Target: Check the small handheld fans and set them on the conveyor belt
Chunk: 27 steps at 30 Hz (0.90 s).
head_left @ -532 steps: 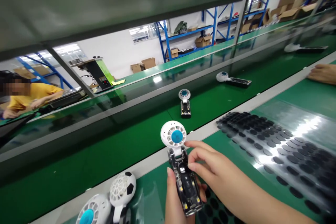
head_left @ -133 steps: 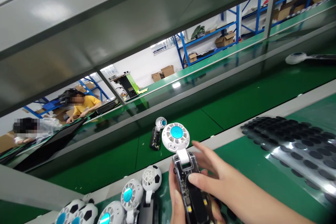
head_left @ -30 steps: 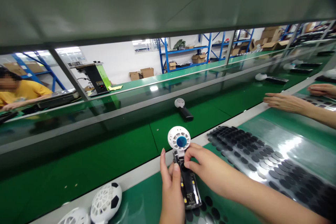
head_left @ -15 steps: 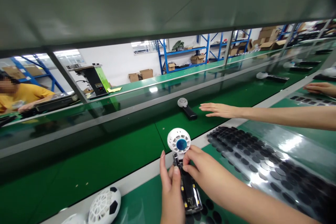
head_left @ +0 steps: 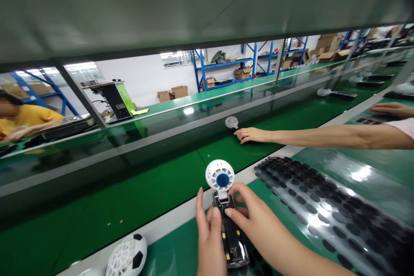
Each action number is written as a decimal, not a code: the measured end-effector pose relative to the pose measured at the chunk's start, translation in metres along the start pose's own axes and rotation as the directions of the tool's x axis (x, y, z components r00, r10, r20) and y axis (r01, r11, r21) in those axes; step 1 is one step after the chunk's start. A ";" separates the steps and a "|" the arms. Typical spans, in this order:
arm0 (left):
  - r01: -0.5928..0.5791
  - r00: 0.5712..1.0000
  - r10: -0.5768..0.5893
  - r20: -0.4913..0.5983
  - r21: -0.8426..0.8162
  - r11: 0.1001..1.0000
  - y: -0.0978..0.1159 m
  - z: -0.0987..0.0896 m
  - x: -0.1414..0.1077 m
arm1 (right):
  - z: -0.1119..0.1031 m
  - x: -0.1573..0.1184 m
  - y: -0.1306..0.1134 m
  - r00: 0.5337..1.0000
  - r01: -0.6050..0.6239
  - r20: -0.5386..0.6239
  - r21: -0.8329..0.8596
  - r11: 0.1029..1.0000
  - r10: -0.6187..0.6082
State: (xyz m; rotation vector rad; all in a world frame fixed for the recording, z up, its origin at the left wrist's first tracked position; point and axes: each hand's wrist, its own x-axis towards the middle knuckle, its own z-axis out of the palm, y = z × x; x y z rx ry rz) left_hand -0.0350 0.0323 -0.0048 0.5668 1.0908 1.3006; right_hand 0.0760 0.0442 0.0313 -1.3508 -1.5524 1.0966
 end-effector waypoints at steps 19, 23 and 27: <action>-0.143 0.989 0.140 0.039 0.099 0.985 -0.012 -0.001 0.005 | 0.012 -0.005 0.011 0.974 -0.219 0.104 0.658 0.720 0.201; -0.144 0.990 0.142 0.029 0.091 0.985 -0.011 0.000 0.005 | 0.009 -0.005 0.013 0.977 -0.215 0.157 0.700 0.681 0.147; -0.177 0.982 0.167 0.087 0.123 0.977 -0.010 -0.001 0.004 | 0.010 -0.005 0.016 0.979 -0.206 0.147 0.703 0.680 0.145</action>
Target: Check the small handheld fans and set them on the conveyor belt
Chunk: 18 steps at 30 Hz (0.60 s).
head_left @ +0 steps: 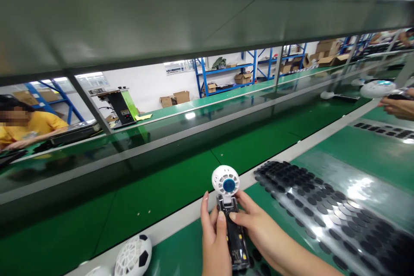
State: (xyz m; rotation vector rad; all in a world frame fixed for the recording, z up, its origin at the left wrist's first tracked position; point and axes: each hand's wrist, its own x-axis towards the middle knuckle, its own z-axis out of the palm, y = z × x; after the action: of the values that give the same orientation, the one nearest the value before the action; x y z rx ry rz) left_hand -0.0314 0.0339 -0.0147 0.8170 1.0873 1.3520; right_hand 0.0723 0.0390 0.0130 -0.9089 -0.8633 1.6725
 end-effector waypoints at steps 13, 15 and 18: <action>-0.030 1.000 0.030 0.002 0.072 0.997 -0.007 -0.003 0.002 | -0.013 0.008 -0.023 0.984 0.000 0.166 -0.381 0.925 0.068; -0.019 1.000 0.019 -0.012 0.045 0.999 -0.008 -0.004 0.004 | -0.012 0.009 -0.021 0.989 0.017 0.138 -0.437 0.899 0.048; 0.021 0.999 -0.023 -0.047 -0.046 0.999 -0.007 -0.001 0.009 | -0.013 0.016 -0.019 0.995 0.016 0.091 -0.480 0.877 0.032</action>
State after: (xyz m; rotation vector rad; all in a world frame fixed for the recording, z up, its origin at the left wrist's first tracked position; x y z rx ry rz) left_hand -0.0311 0.0420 -0.0230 0.7409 1.0951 1.3786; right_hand 0.0887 0.0602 0.0211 -1.1701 -1.3841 1.5414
